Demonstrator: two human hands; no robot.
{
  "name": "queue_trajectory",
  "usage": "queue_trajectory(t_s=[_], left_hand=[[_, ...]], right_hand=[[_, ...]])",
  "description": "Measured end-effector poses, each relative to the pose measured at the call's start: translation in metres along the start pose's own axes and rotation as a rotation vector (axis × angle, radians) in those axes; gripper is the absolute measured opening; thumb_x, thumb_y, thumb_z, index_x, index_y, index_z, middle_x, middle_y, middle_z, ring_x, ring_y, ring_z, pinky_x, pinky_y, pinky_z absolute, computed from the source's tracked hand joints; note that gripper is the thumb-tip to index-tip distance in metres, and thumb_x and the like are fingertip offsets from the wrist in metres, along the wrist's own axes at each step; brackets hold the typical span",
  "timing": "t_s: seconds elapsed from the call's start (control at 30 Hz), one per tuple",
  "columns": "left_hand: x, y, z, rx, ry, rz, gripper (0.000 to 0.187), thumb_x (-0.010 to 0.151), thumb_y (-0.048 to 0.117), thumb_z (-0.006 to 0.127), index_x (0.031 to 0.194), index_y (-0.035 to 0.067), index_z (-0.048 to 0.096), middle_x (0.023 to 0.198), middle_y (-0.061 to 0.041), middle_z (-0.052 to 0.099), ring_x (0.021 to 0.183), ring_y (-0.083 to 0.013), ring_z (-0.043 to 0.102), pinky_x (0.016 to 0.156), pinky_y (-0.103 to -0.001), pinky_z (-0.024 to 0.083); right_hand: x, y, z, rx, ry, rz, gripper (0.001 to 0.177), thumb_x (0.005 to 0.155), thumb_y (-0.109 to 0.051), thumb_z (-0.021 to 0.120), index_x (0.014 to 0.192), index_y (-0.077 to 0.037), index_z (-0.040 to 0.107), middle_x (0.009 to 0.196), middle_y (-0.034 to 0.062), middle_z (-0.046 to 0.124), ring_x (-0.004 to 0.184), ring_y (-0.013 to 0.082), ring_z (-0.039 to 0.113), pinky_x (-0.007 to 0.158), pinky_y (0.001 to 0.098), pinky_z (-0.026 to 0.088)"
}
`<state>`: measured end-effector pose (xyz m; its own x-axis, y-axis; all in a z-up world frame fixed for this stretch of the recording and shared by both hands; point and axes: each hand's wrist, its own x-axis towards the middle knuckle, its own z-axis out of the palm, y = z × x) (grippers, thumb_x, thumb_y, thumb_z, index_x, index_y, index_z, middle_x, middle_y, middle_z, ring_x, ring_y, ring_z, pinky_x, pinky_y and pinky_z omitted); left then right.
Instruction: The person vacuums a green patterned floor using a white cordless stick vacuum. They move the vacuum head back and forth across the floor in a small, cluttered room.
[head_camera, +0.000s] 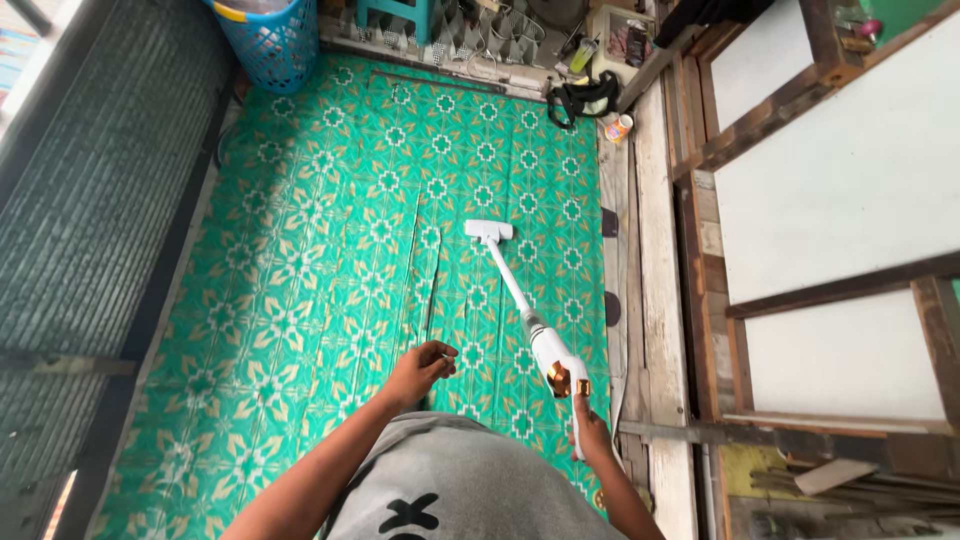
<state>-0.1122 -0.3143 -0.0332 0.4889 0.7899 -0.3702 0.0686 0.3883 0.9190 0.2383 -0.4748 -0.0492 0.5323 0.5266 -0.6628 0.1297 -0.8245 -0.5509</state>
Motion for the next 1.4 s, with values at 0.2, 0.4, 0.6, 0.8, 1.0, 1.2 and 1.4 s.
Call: queue_trajectory(t_s=[0.2, 0.4, 0.6, 0.8, 1.0, 1.2, 1.4], left_hand=[[-0.083, -0.025, 0.062, 0.255, -0.106, -0.027, 0.026, 0.101, 0.017, 0.058, 0.121, 0.003, 0.066, 0.103, -0.011, 0.078, 0.094, -0.0158, 0.074, 0.088, -0.033, 0.060], [-0.172, -0.078, 0.143, 0.427, -0.342, 0.028, 0.027, 0.099, 0.019, 0.060, 0.121, 0.005, 0.068, 0.098, -0.009, 0.078, 0.092, -0.0182, 0.076, 0.085, -0.033, 0.060], [-0.236, -0.139, 0.218, 0.440, -0.570, -0.021, 0.032, 0.095, 0.026, 0.066, 0.121, 0.008, 0.068, 0.098, -0.010, 0.079, 0.091, -0.0216, 0.076, 0.080, -0.036, 0.059], [-0.263, -0.180, 0.283, 0.784, -0.974, 0.036, 0.063, 0.091, 0.039, 0.070, 0.147, 0.016, 0.051, 0.102, -0.017, 0.074, 0.096, -0.0323, 0.072, 0.085, -0.044, 0.055], [-0.268, -0.175, 0.306, 0.881, -1.176, 0.016, 0.077, 0.096, 0.057, 0.063, 0.156, 0.013, 0.041, 0.120, -0.018, 0.070, 0.113, -0.0359, 0.069, 0.100, -0.046, 0.052], [-0.230, -0.133, 0.285, 0.689, -0.873, 0.027, 0.083, 0.097, 0.056, 0.060, 0.158, 0.008, 0.032, 0.118, -0.017, 0.072, 0.108, -0.0336, 0.072, 0.095, -0.042, 0.055], [-0.135, -0.100, 0.280, 0.687, -0.558, 0.051, 0.081, 0.097, 0.046, 0.057, 0.160, 0.005, 0.026, 0.113, -0.015, 0.076, 0.104, -0.0313, 0.075, 0.094, -0.040, 0.056]], right_hand=[[-0.075, 0.109, -0.004, 0.027, -0.038, 0.006, 0.083, 0.089, -0.078, 0.046, 0.087, 0.003, 0.062, 0.058, 0.0114, 0.057, 0.035, 0.0237, 0.052, 0.037, 0.0385, 0.045], [-0.181, 0.230, -0.009, 0.082, -0.041, 0.051, 0.068, 0.088, -0.072, 0.047, 0.090, -0.005, 0.062, 0.057, 0.0090, 0.057, 0.034, 0.0212, 0.050, 0.037, 0.0380, 0.043], [-0.300, 0.343, -0.015, 0.146, -0.003, 0.099, 0.062, 0.092, -0.062, 0.053, 0.085, -0.001, 0.061, 0.055, 0.0099, 0.056, 0.036, 0.0213, 0.050, 0.038, 0.0384, 0.041], [-0.392, 0.428, -0.017, 0.180, 0.046, 0.154, 0.060, 0.096, -0.060, 0.056, 0.081, -0.002, 0.061, 0.060, 0.0051, 0.052, 0.053, 0.0172, 0.050, 0.052, 0.0347, 0.041], [-0.387, 0.428, 0.011, 0.151, 0.039, 0.103, 0.060, 0.096, -0.061, 0.049, 0.085, -0.004, 0.064, 0.067, 0.0068, 0.056, 0.064, 0.0199, 0.052, 0.061, 0.0368, 0.043], [-0.322, 0.337, -0.004, 0.239, -0.005, -0.010, 0.059, 0.094, -0.060, 0.055, 0.082, -0.003, 0.063, 0.057, 0.0115, 0.057, 0.047, 0.0187, 0.057, 0.048, 0.0356, 0.045], [-0.235, 0.199, -0.022, 0.286, -0.105, -0.004, 0.060, 0.095, -0.060, 0.053, 0.090, -0.001, 0.061, 0.054, 0.0088, 0.054, 0.033, 0.0208, 0.046, 0.034, 0.0388, 0.038]])
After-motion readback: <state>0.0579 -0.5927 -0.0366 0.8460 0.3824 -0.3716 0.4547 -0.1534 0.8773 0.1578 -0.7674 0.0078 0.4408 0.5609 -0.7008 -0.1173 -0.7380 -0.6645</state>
